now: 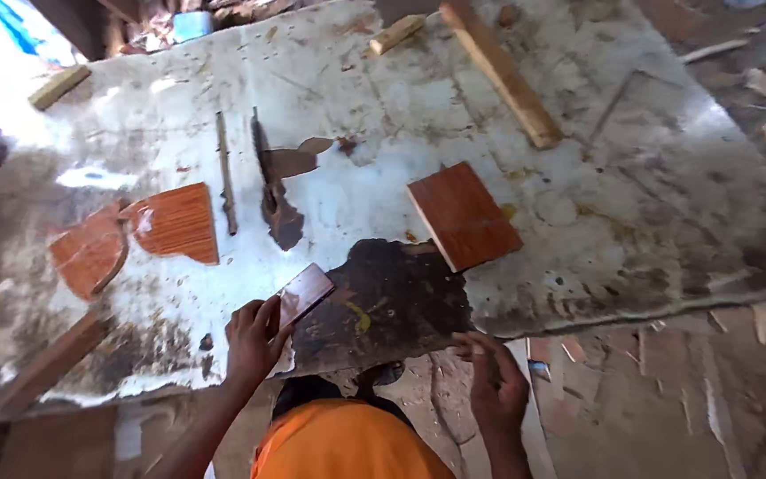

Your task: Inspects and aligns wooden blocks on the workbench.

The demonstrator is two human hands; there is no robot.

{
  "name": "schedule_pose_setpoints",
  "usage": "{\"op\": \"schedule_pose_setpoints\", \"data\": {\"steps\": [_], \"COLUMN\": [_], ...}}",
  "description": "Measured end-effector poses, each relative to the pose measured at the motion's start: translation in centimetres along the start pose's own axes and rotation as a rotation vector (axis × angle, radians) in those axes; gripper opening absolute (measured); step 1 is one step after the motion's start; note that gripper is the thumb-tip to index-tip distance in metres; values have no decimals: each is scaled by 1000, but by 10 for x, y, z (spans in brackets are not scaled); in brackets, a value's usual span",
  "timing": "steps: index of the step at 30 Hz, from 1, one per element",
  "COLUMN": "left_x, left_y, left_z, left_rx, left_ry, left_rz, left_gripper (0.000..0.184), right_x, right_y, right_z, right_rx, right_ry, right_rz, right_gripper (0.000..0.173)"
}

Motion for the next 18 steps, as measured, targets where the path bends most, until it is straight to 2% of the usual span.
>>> {"op": "schedule_pose_setpoints", "data": {"steps": [3, 6, 9, 11, 14, 18], "left_x": [9, 24, 42, 51, 55, 56], "left_y": [-1, -6, -7, -7, -7, -10], "left_z": [-8, -11, -8, -1, 12, 14], "left_rx": [26, 142, 346, 382, 343, 303], "left_ry": [111, 143, 127, 62, -38, -104], "left_rz": [28, 48, 72, 100, 150, 138], "left_gripper": [68, 77, 80, 84, 92, 101], "right_x": [-17, -35, -41, -36, -13, 28], "right_y": [36, 85, 129, 153, 170, 169], "right_z": [-5, -18, -21, -26, -39, -79], "right_rx": [-76, -131, -121, -115, -161, -280], "right_ry": [14, 30, 41, 16, -126, -297], "right_rz": [-76, -187, -269, -336, -461, -616], "right_gripper": [43, 45, 40, 38, 38, 34]}}
Point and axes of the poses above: each hand's wrist, its own x-axis away from the middle knuckle, its own y-axis out of the back of the hand, z = x × y, the point moved 4 cm from there along -x, towards the middle knuckle, and after that the axes turned 9 degrees about -x, right-handed, at the moved point
